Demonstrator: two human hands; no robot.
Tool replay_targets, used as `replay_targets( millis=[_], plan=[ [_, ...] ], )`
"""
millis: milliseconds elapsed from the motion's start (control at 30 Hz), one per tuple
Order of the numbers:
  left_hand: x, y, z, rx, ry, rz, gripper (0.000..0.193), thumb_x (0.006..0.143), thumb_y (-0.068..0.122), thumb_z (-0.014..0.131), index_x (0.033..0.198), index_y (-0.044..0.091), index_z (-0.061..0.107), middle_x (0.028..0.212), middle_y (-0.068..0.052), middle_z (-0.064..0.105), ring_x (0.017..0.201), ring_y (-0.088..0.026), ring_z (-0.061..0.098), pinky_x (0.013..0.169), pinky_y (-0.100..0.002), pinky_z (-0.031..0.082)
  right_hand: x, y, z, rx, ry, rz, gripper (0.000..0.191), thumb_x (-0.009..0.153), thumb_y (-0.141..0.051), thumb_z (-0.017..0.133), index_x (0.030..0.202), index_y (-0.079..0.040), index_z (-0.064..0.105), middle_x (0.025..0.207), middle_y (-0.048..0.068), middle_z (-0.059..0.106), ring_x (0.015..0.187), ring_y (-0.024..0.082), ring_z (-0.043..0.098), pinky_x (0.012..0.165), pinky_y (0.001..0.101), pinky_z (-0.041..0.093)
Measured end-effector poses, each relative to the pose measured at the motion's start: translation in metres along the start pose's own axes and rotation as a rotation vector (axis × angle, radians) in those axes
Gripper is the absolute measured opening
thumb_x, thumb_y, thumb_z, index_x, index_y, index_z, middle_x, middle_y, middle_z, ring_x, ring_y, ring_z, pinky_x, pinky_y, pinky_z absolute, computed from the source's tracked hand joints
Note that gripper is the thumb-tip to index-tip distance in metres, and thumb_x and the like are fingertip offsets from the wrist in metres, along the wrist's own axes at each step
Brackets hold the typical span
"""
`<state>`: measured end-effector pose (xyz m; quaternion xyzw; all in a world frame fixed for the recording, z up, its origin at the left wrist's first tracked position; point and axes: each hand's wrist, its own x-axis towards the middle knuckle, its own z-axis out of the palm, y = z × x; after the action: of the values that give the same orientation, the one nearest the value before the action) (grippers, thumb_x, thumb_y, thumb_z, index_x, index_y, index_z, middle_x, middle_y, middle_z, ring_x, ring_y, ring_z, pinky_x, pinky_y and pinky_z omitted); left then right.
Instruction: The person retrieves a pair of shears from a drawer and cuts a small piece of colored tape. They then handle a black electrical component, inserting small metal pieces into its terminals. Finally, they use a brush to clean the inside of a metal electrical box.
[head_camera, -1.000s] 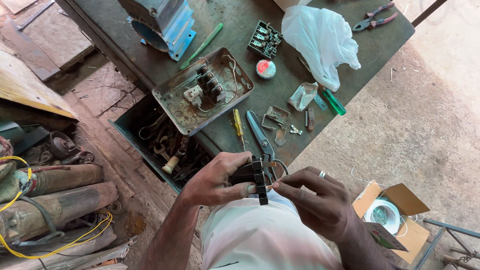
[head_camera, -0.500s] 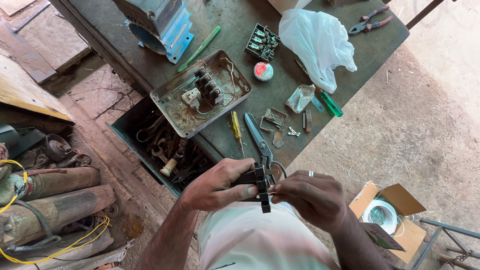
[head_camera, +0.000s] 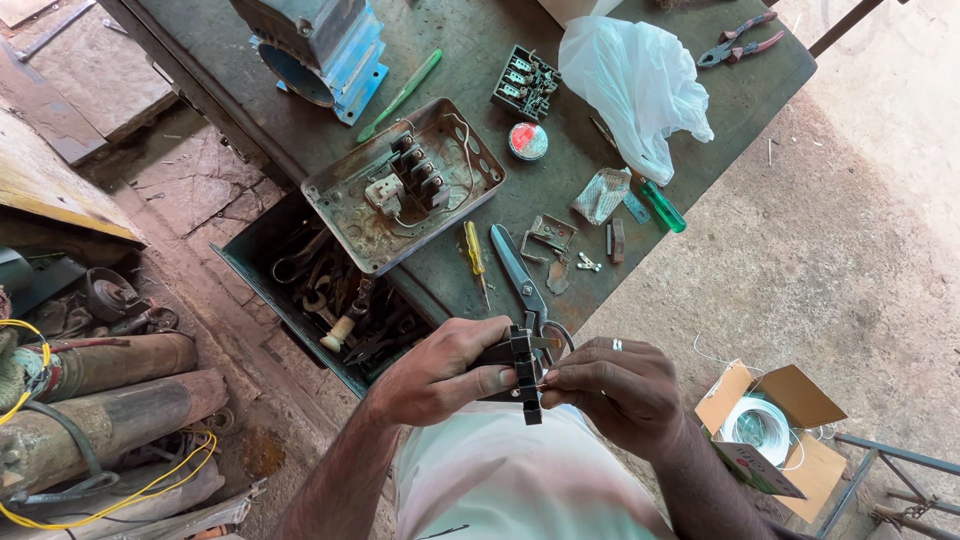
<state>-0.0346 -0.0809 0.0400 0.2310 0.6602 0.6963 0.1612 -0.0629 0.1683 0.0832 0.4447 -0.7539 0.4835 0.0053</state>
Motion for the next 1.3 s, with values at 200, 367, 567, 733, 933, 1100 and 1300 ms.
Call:
replay_targets(
  millis=[200, 367, 567, 733, 933, 1100, 1300],
  plan=[
    [-0.003, -0.013, 0.007, -0.089, -0.008, 0.02, 0.032, 0.1, 0.033, 0.061, 0.102, 0.002, 0.06, 0.085, -0.006, 0.063, 0.073, -0.015, 0.059, 0.064, -0.032, 0.05, -0.012, 0.005, 0.001, 0.08, -0.011, 0.103, 0.032, 0.083, -0.021, 0.084, 0.105, -0.003, 0.07, 0.081, 0.004, 0.075, 0.073, 0.014, 0.078, 0.065, 0.0275, 0.06],
    [0.007, -0.031, 0.019, -0.579, 0.351, -0.143, 0.031, 0.095, 0.019, 0.06, 0.119, 0.0, 0.064, 0.101, -0.009, 0.075, 0.067, -0.01, 0.056, 0.054, -0.027, 0.043, -0.029, 0.023, 0.012, 0.255, 0.195, 0.364, 0.027, 0.098, -0.021, 0.07, 0.115, -0.001, 0.068, 0.089, 0.005, 0.077, 0.077, 0.01, 0.075, 0.067, 0.0253, 0.061],
    [0.025, -0.041, 0.034, -1.178, 0.759, 0.035, 0.025, 0.106, 0.014, 0.051, 0.127, 0.002, 0.057, 0.097, -0.013, 0.065, 0.071, -0.014, 0.061, 0.07, -0.034, 0.052, -0.026, 0.023, 0.044, 0.102, 0.077, 0.519, 0.023, 0.092, -0.013, 0.076, 0.112, 0.0, 0.071, 0.084, 0.007, 0.076, 0.071, 0.01, 0.075, 0.06, 0.0247, 0.059],
    [0.032, -0.037, 0.044, -1.202, 0.757, 0.169, 0.027, 0.11, 0.019, 0.047, 0.122, -0.003, 0.056, 0.101, -0.013, 0.066, 0.073, -0.017, 0.059, 0.089, -0.037, 0.057, -0.005, 0.008, 0.059, -0.197, 0.192, 0.35, 0.026, 0.088, -0.007, 0.078, 0.112, 0.0, 0.072, 0.093, 0.01, 0.07, 0.067, 0.013, 0.071, 0.057, 0.0267, 0.056],
    [0.033, -0.035, 0.052, -1.179, 0.742, 0.092, 0.033, 0.108, 0.023, 0.046, 0.126, -0.002, 0.058, 0.101, -0.014, 0.066, 0.08, -0.018, 0.063, 0.07, -0.03, 0.048, -0.001, 0.02, 0.066, -0.199, 0.188, 0.405, 0.014, 0.088, -0.006, 0.076, 0.1, -0.002, 0.07, 0.08, 0.008, 0.065, 0.058, 0.016, 0.064, 0.053, 0.0296, 0.05],
    [0.031, -0.047, 0.043, -1.031, 0.694, 0.213, 0.029, 0.108, 0.02, 0.046, 0.122, -0.002, 0.056, 0.102, -0.019, 0.069, 0.081, -0.02, 0.063, 0.075, -0.031, 0.053, -0.021, 0.034, 0.059, -0.104, 0.113, 0.474, 0.011, 0.097, -0.005, 0.07, 0.104, 0.0, 0.064, 0.077, 0.008, 0.069, 0.063, 0.013, 0.068, 0.057, 0.0274, 0.052],
    [0.007, -0.056, 0.017, -0.515, 0.442, -0.009, 0.042, 0.092, 0.034, 0.044, 0.104, -0.001, 0.065, 0.087, -0.012, 0.072, 0.071, -0.015, 0.065, 0.057, -0.027, 0.053, -0.021, 0.03, 0.016, 0.093, 0.313, 0.319, 0.015, 0.093, -0.001, 0.07, 0.109, 0.0, 0.069, 0.098, 0.013, 0.077, 0.075, 0.014, 0.076, 0.061, 0.0257, 0.062]
  ],
)
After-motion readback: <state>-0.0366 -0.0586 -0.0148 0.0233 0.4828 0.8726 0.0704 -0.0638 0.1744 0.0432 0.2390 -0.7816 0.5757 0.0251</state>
